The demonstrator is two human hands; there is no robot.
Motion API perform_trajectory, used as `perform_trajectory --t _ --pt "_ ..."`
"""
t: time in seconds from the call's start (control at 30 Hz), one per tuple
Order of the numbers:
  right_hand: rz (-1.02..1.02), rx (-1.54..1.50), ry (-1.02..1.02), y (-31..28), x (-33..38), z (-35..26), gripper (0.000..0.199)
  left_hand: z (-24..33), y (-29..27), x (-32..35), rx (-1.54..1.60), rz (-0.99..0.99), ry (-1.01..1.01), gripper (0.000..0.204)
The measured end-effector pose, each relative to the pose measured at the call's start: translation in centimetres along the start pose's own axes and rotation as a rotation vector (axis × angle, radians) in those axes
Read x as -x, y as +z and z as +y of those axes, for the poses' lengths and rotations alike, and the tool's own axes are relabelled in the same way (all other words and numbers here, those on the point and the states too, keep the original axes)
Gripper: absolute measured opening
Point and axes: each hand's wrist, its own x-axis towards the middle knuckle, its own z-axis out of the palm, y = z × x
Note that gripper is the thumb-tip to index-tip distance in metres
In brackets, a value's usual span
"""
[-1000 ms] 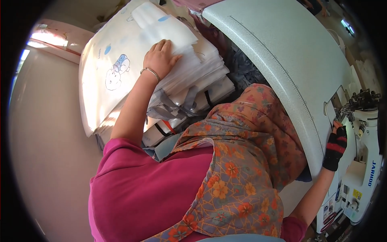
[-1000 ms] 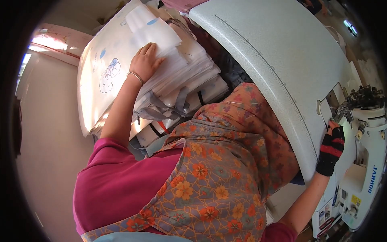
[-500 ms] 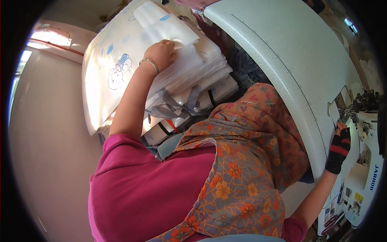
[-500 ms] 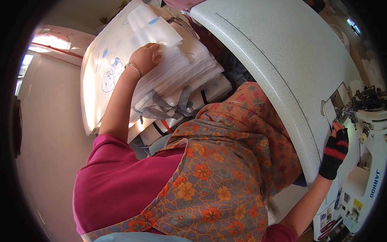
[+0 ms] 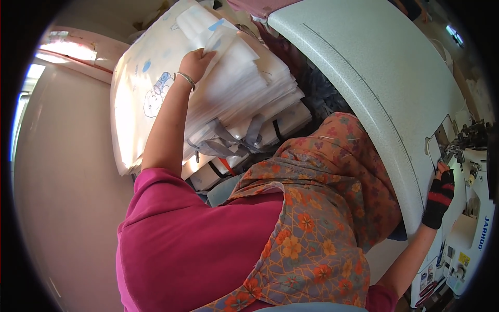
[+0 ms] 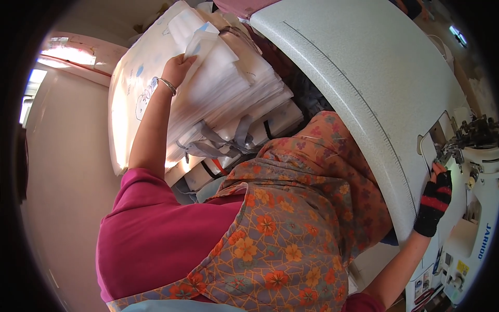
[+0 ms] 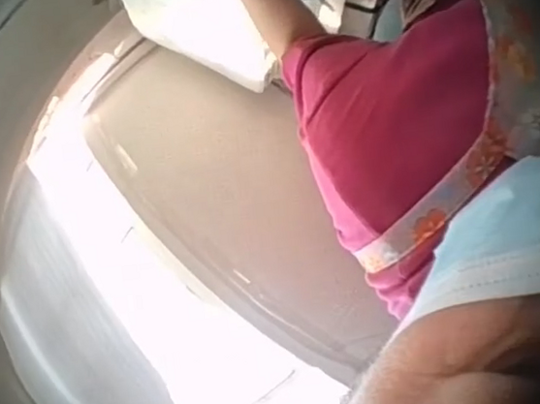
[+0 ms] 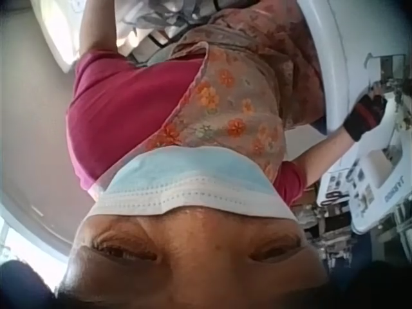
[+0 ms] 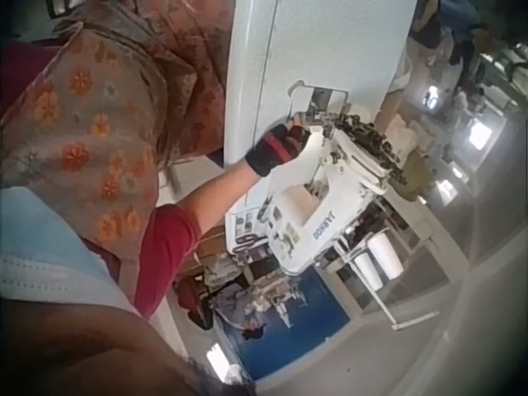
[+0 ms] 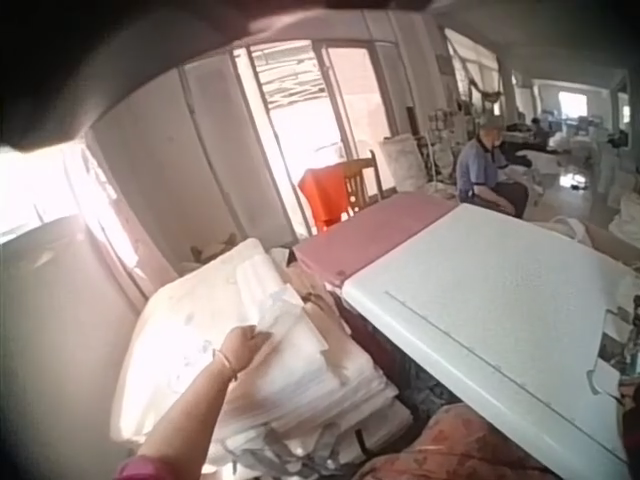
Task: Operating an industrial sewing machine to sew fabric pillowcases.
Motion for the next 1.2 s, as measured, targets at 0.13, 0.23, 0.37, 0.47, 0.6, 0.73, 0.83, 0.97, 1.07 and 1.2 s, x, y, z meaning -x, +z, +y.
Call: perform_trajectory --t 0.13,0.23,0.37,0.47,0.6,0.73,0.83,0.97,1.07,1.2 --pt "-0.012 0.033 0.017 0.0 0.0 -0.1 0.026 1.8 -0.1 0.8 0.098 0.019 -0.085 0.043" --pt "-0.018 0.034 0.023 0.1 -0.1 0.2 0.027 1.9 -0.6 0.7 0.141 0.002 -0.205 0.043" --pt "-0.010 0.004 0.035 0.8 0.0 1.4 0.027 -1.8 -0.3 -0.5 0.436 -0.019 -0.245 0.050" --pt "-0.006 0.001 0.055 0.9 0.3 1.7 0.025 1.6 0.2 0.7 -0.194 0.039 0.109 0.043" --pt "0.027 -0.014 0.043 1.0 -0.1 0.9 0.023 3.3 1.5 2.1 -0.538 -0.046 0.313 0.036" --pt "0.055 0.041 0.004 1.2 -0.4 0.4 0.022 2.9 -5.2 -0.3 -0.268 -0.153 0.039 0.039" --pt "0.067 0.009 0.046 1.4 -0.3 0.1 0.022 1.6 -11.6 -2.3 0.471 -0.242 -0.230 0.041" --pt "0.036 -0.025 0.028 1.3 -0.2 0.4 0.024 1.1 -17.4 -5.2 0.589 -0.159 -0.198 0.042" --pt "0.021 -0.099 0.031 0.7 -0.1 -0.4 0.029 5.4 -17.4 -7.4 0.583 -0.169 -0.113 0.043" --pt "0.056 -0.256 -0.121 -1.1 -1.7 -9.9 0.035 14.3 -10.5 -7.5 0.565 -0.169 -0.024 0.042"
